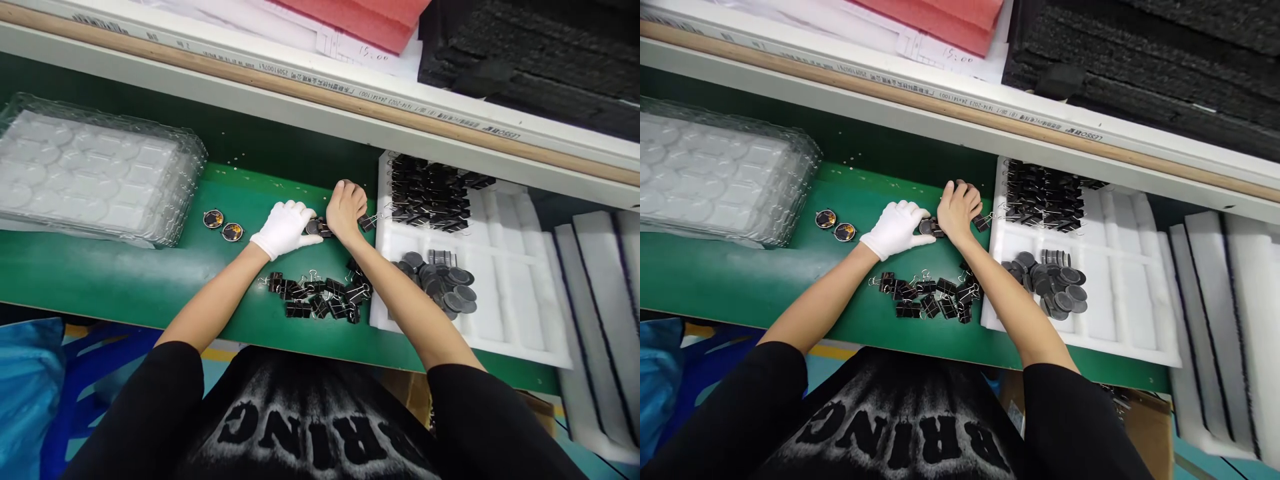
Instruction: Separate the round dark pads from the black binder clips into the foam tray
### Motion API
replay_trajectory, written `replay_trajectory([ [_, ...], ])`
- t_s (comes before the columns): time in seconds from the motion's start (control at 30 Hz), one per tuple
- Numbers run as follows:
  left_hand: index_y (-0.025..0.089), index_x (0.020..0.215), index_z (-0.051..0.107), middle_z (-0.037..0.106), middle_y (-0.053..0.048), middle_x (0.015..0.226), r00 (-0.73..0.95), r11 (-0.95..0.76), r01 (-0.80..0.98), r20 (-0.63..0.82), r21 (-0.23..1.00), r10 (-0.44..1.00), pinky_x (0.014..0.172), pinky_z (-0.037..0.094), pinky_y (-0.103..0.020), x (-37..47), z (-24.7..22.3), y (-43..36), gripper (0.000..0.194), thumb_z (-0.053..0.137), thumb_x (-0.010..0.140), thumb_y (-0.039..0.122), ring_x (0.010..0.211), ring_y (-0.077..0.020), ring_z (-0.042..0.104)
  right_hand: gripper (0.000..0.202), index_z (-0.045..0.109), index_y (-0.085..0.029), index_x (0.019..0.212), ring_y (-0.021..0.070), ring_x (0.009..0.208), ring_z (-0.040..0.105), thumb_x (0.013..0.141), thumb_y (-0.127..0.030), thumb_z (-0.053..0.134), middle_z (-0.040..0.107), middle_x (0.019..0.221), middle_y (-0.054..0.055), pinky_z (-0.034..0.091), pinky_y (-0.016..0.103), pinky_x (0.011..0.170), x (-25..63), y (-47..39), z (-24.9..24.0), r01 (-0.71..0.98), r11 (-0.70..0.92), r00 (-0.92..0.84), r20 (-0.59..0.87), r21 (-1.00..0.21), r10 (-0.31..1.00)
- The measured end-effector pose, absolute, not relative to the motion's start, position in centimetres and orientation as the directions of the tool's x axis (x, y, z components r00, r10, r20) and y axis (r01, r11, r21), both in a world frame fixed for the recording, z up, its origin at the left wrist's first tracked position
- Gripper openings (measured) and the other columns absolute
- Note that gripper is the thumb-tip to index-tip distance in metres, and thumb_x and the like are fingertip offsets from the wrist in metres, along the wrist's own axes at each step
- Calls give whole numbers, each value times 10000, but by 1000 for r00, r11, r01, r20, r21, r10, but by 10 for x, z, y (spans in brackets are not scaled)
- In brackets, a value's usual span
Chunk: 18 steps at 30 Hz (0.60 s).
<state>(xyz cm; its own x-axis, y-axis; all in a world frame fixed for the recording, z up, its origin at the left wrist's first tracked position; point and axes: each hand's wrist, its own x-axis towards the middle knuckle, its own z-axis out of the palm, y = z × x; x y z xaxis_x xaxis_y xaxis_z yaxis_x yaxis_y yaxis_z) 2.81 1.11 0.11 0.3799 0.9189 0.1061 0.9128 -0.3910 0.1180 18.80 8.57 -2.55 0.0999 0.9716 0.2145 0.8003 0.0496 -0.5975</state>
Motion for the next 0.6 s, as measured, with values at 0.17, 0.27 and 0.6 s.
replay_trajectory([
  [0.17, 234, 1290, 668, 656, -129, 1223, 368, -381, 915, 112, 132, 923, 916, 388, -454, 30, 7, 4, 555, 667, 901, 630, 1140, -352, 562, 734, 427, -261, 1529, 291, 1428, 404, 1067, -456, -108, 459, 1481, 177, 320, 504, 1173, 196, 70, 5, 806, 187, -36, 269, -561, 962],
  [0.27, 181, 1173, 692, 664, -168, 1130, 216, -230, 968, 132, 99, 967, 886, 394, -474, 33, 9, -11, 640, 662, 852, 734, 1100, -380, 568, 660, 481, -247, 1505, 300, 1363, 441, 1086, -398, -6, 498, 1455, 168, 341, 504, 1145, 226, 63, 31, 807, 374, -186, 404, -458, 896],
  [0.6, 219, 1449, 579, 687, -154, 1180, 449, -450, 893, 77, 4, 890, 901, 358, -440, 16, 25, -23, 765, 672, 871, 711, 1087, -349, 595, 257, 746, -191, 970, 382, 1310, 399, 978, -392, 587, 579, 1332, 187, 313, 594, 1053, 317, 65, 27, 913, 408, -405, 97, -9, 909],
])
